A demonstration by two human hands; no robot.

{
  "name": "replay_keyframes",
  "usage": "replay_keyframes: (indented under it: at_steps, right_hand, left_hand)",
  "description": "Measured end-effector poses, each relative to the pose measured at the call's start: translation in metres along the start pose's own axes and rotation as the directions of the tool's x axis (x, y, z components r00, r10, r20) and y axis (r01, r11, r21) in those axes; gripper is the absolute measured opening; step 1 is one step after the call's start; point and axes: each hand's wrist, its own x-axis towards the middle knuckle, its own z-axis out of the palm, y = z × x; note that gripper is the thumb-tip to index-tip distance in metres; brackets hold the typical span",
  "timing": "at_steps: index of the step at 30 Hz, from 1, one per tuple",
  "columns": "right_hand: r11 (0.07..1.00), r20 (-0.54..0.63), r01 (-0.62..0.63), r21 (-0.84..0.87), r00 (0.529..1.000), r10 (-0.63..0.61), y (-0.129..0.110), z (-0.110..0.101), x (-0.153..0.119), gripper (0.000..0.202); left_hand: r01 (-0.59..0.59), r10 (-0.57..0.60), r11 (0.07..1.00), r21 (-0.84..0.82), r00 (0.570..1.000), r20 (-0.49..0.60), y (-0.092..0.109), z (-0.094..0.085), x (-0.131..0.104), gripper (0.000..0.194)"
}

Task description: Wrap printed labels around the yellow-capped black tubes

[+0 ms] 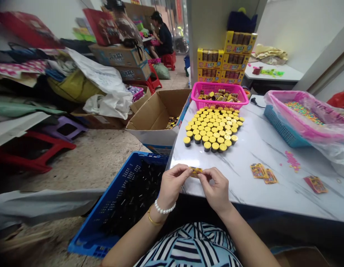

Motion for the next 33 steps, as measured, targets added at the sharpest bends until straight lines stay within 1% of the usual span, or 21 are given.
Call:
replay_keyframes:
  at_steps: [2,3,7,9,11,12,14,16,17,19,20,22,23,24,25,27,29,30,31,33]
  right_hand:
    - [0.999,0.001,0.011,-0.034,1.0,-0.011,-0.001,-0.002,0.002,0.008]
    - [0.999,0.003,0.02,-0.05,1.0,-0.02,-0.001,-0.003,0.003,0.008]
    - [0.994,0.026,0.051,-0.098,0.998,-0.048,0.0,-0.006,0.006,0.008]
    - [0.994,0.039,0.042,-0.106,0.999,-0.038,0.002,-0.005,0.007,0.009]
    - [0.994,0.044,0.018,-0.104,0.999,-0.013,0.003,-0.003,0.008,0.01]
    - [0.995,0.045,0.004,-0.101,0.999,0.0,0.003,-0.002,0.008,0.01]
    - [0.995,0.052,-0.011,-0.095,0.998,0.016,0.001,-0.001,0.008,0.01]
    - [0.996,0.08,-0.001,-0.087,0.997,0.008,-0.002,-0.003,0.01,0.012]
    - [0.997,0.113,0.011,-0.08,0.994,-0.002,-0.004,-0.005,0.012,0.013]
    - [0.997,0.186,0.043,-0.067,0.982,-0.03,-0.006,-0.016,0.02,0.014]
    - [0.995,0.198,0.066,-0.076,0.979,-0.05,-0.006,-0.024,0.026,0.015]
    - [0.977,0.154,0.129,-0.17,0.983,-0.103,-0.002,-0.042,0.044,0.014]
    - [0.951,0.107,0.168,-0.26,0.984,-0.144,0.002,-0.051,0.054,0.013]
    - [0.906,0.071,0.203,-0.373,0.979,-0.19,0.007,-0.06,0.066,0.014]
    - [0.838,0.064,0.234,-0.492,0.97,-0.233,0.014,-0.067,0.077,0.018]
    - [0.668,0.114,0.278,-0.69,0.954,-0.278,0.027,-0.076,0.096,0.026]
    - [0.528,0.192,0.313,-0.789,0.943,-0.272,0.037,-0.078,0.108,0.027]
    - [0.49,0.225,0.331,-0.806,0.938,-0.263,0.041,-0.077,0.11,0.024]
    - [0.473,0.249,0.349,-0.809,0.933,-0.261,0.044,-0.075,0.111,0.02]
    - [0.483,0.275,0.374,-0.792,0.924,-0.265,0.046,-0.073,0.109,0.016]
  left_hand:
    - [0.046,-0.046,0.999,-0.002,0.998,0.043,0.0,0.0,0.001,0.018]
    - [0.044,-0.044,0.999,0.015,0.998,0.052,0.001,0.0,0.002,0.019]
    - [-0.059,0.054,0.991,0.121,0.998,0.039,0.007,-0.001,0.006,0.017]
    - [-0.09,0.086,0.987,0.13,0.996,0.036,0.008,-0.001,0.008,0.015]
    - [-0.091,0.088,0.991,0.103,0.996,0.034,0.007,0.0,0.008,0.014]
    - [-0.067,0.065,0.994,0.081,0.997,0.031,0.005,0.001,0.008,0.015]
    - [0.036,-0.038,0.998,0.046,0.998,0.051,0.002,0.002,0.006,0.02]
    - [0.149,-0.151,0.988,0.036,0.985,0.082,0.0,0.002,0.003,0.027]
    - [0.183,-0.185,0.983,0.033,0.977,0.102,-0.001,0.002,0.003,0.028]
    - [0.212,-0.211,0.977,0.009,0.965,0.156,0.001,0.0,0.004,0.027]
    - [0.228,-0.221,0.974,-0.016,0.958,0.184,0.004,0.0,0.007,0.027]
    - [0.293,-0.264,0.952,-0.086,0.932,0.246,0.013,0.001,0.016,0.028]
    - [0.334,-0.291,0.934,-0.126,0.917,0.273,0.019,0.003,0.023,0.03]
    - [0.369,-0.311,0.914,-0.166,0.903,0.298,0.027,0.006,0.031,0.031]
    - [0.393,-0.318,0.898,-0.198,0.891,0.325,0.034,0.011,0.041,0.032]
    - [0.405,-0.294,0.884,-0.235,0.871,0.394,0.049,0.024,0.062,0.035]
    - [0.405,-0.259,0.878,-0.254,0.85,0.459,0.059,0.039,0.083,0.038]
    - [0.409,-0.245,0.872,-0.269,0.84,0.484,0.062,0.046,0.092,0.038]
    - [0.419,-0.238,0.861,-0.287,0.832,0.501,0.062,0.053,0.1,0.038]
    - [0.463,-0.254,0.825,-0.324,0.816,0.519,0.057,0.062,0.113,0.036]
